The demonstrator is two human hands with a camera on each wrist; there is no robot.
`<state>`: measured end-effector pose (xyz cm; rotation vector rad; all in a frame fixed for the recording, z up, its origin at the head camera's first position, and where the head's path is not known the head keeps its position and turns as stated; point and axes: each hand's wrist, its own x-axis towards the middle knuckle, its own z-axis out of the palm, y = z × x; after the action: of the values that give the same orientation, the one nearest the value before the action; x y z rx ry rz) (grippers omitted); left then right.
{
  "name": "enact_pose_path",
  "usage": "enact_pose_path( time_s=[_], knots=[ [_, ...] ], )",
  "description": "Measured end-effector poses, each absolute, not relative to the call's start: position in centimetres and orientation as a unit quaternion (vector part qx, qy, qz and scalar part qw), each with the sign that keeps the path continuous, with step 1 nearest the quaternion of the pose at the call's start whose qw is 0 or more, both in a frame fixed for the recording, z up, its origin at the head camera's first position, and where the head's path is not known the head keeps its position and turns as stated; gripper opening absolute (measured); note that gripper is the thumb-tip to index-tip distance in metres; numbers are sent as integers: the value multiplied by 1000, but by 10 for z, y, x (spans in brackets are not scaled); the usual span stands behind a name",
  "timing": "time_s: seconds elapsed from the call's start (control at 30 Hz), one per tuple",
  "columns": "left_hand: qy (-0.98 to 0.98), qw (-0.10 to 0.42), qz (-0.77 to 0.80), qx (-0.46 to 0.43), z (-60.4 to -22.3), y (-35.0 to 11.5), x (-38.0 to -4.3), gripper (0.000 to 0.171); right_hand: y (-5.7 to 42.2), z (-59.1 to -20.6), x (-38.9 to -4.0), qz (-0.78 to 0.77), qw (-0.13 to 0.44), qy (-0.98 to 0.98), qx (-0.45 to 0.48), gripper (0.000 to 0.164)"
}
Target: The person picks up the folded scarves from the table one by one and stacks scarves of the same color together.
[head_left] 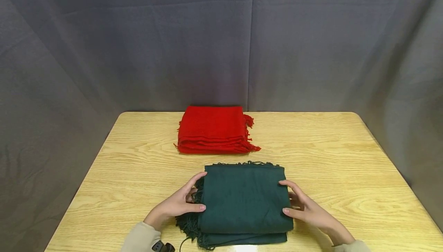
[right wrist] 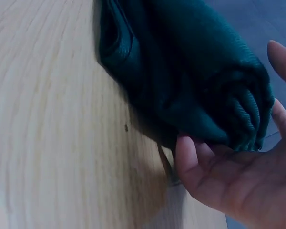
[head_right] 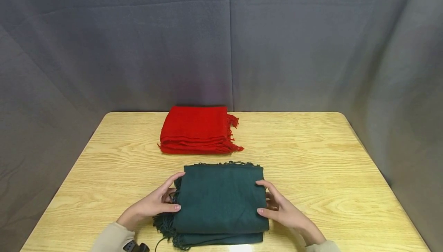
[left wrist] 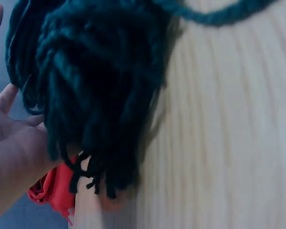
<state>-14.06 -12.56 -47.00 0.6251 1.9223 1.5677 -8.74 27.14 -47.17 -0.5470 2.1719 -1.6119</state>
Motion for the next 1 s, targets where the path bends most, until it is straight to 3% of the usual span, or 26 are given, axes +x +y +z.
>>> enact_pose_path(
  time_s=[0.3, 0.63, 0.8, 1.0],
  knots=[
    [723, 281, 583, 240, -470, -117, -145, 86, 264, -470, -89, -585, 169, 764, -213, 55],
    [704, 268, 598, 273, -472, -111, -140, 81, 257, -469, -91, -601, 200, 752, -183, 59],
    [698, 293, 595, 270, -474, -112, -140, 68, 254, -469, -93, -606, 212, 746, -175, 61],
    [642, 341, 637, 256, -476, -107, -145, 70, 255, -472, -95, -633, 241, 717, -166, 64]
  ],
)
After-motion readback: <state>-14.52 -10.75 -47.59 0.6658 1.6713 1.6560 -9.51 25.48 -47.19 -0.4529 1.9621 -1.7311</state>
